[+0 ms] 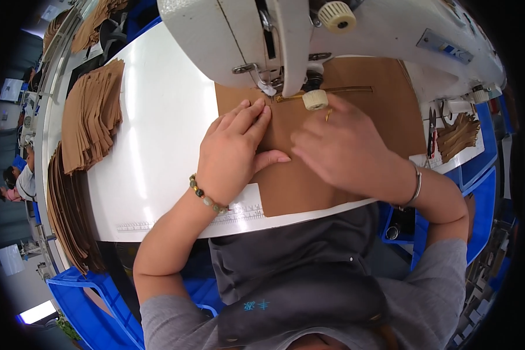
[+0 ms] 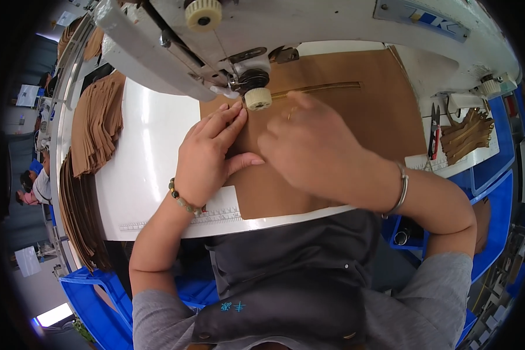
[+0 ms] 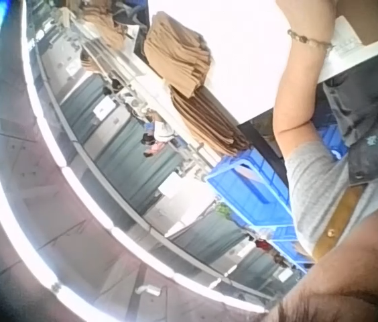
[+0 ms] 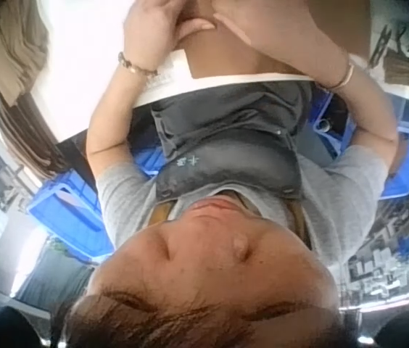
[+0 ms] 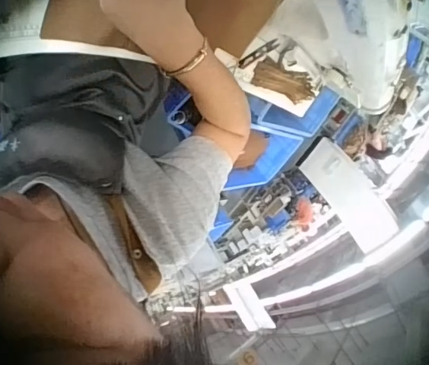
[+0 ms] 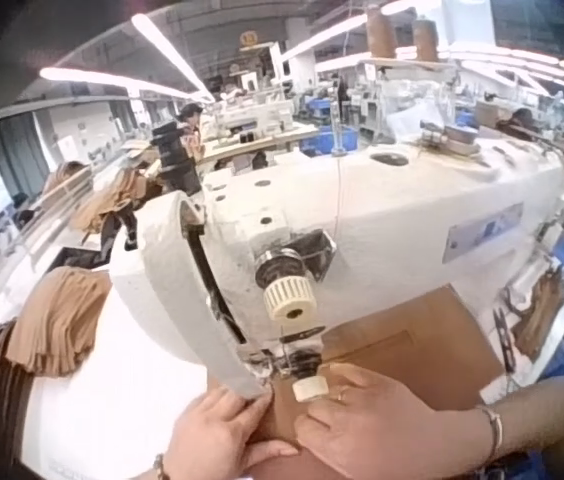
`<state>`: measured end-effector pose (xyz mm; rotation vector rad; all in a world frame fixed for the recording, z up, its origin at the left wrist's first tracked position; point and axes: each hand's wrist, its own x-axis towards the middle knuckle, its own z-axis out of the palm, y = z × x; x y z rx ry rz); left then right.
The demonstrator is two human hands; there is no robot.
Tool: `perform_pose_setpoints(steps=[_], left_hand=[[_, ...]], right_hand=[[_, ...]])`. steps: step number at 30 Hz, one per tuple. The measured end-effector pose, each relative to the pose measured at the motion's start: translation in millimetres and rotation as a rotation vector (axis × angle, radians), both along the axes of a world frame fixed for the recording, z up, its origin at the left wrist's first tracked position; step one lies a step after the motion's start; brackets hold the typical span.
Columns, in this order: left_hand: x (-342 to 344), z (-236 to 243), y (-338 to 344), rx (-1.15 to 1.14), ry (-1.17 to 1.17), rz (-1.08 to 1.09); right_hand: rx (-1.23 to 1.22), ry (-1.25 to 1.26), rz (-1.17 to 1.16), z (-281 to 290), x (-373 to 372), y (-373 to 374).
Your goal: Sewing together leather components for a bag or wallet using an industrial sewing machine.
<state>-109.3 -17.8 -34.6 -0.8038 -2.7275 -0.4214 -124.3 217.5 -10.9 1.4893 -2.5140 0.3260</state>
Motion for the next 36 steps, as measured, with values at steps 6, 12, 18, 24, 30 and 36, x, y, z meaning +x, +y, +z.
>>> perform_pose_setpoints(steps=[6, 12, 18, 24, 30, 36], left_hand=[[3.0, -2.7, 8.7, -0.032, 0.067, 0.076], [1.6, -0.5, 8.1, -0.044, 0.078, 0.066], [-5.7, -1.2, 5.4, -0.024, 0.071, 0.062], [-8.5, -1.6, 4.3, -0.026, 0.085, 0.058], [-8.9, 0.3, 4.8, -0.036, 0.077, 0.054], [-9.6, 1.3, 5.4, -0.073, 0.085, 0.061]], right_hand=[[-0.036, 0.008, -0.185, -21.5, -23.8, -1.3], [-0.073, 0.041, -0.161, -26.4, -25.1, -0.3], [-0.066, 0.077, -0.197, -27.8, -26.4, -4.2], [-0.047, 0.073, -0.219, -28.5, -28.4, -4.6], [-0.059, 0.108, -0.212, -28.4, -28.3, -6.4], [-0.053, 0.107, -0.205, -31.2, -29.6, -4.2]])
